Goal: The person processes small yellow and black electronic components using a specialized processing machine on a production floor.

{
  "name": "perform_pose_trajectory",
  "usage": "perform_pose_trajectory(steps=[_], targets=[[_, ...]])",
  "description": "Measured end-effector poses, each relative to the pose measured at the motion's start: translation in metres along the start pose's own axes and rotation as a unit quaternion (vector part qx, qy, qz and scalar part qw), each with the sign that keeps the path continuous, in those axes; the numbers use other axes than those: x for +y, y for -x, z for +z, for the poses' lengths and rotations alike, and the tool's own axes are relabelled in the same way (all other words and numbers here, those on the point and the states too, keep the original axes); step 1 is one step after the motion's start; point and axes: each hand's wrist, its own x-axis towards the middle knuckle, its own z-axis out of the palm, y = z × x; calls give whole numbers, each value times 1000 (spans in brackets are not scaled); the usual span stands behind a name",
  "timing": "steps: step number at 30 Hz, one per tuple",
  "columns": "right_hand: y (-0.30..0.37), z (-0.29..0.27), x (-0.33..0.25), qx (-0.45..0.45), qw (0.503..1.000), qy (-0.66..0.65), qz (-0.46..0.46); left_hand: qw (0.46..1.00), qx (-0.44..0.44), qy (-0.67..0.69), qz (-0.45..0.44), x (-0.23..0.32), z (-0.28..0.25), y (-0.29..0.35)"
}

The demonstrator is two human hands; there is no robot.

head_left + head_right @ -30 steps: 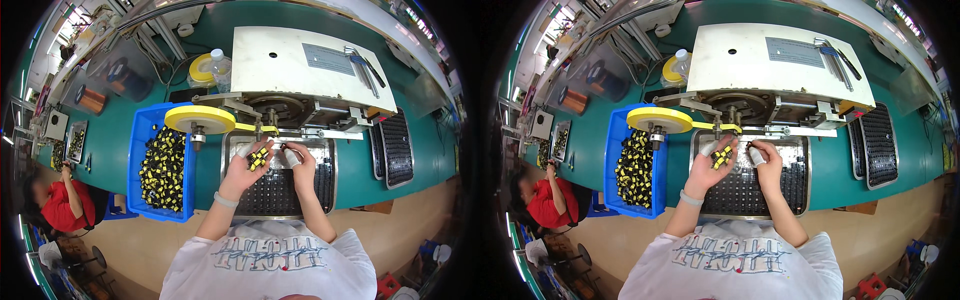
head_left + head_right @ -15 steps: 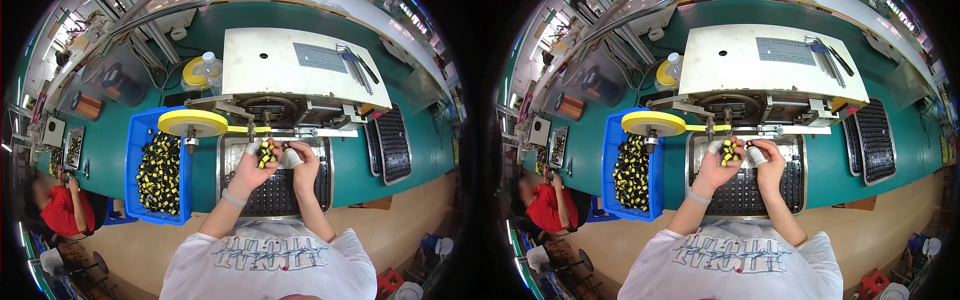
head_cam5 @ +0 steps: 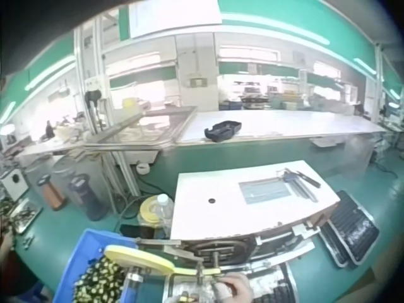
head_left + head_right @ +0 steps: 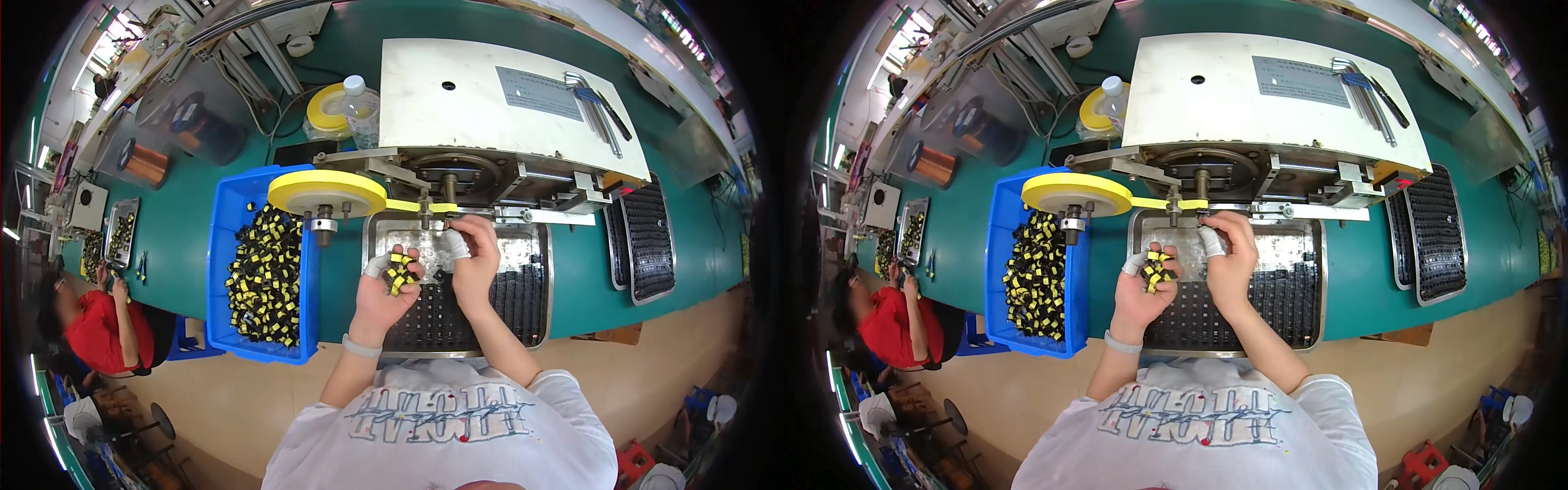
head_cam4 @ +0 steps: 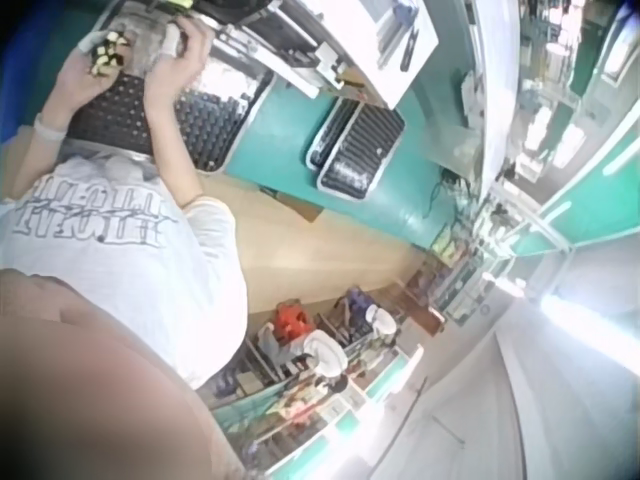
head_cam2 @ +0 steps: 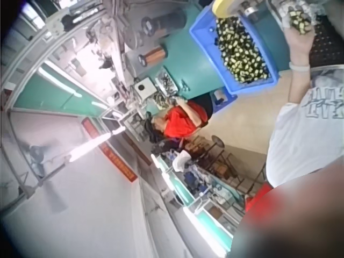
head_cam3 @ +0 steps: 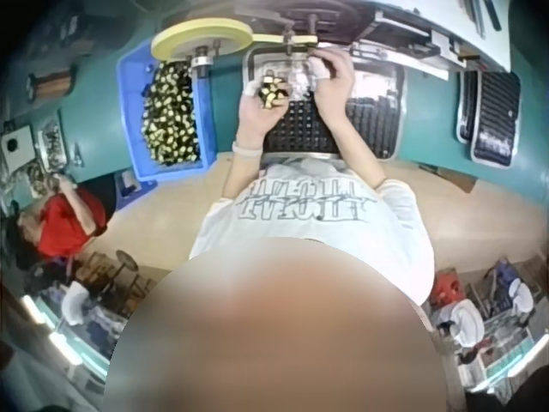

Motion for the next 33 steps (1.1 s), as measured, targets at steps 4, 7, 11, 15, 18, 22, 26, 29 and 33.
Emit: perform_pose_trajectory(steps=[4,7,11,15,18,22,26,29,33], targets=[[-5,7,8,-6,997,69,-42,1000,-3,23,-12,-4,1,-1],[-6,9,8,-1,997,71,-36,998,-16,54,-29,-3,0,-1],[-7,-10,21,-84,988,112,60,998,-24,44,-29,3,-4,-1],[-7,-39,26,-360,893,245,113,999,6,51,-4,10,0,-3],[-6,-44,19,-421,854,293,84,998,-6,53,-24,15,7,-17],[-5,-48,28,-444,838,316,40,997,8,46,-59,13,13,-48],[-12,-45,17,-451,837,297,88,996,40,-42,-62,7,15,-68],[-7,-48,29,-399,863,301,67,991,88,-87,-45,0,13,-80],[-6,-53,40,-342,885,287,134,993,19,-105,-47,-16,28,-84]])
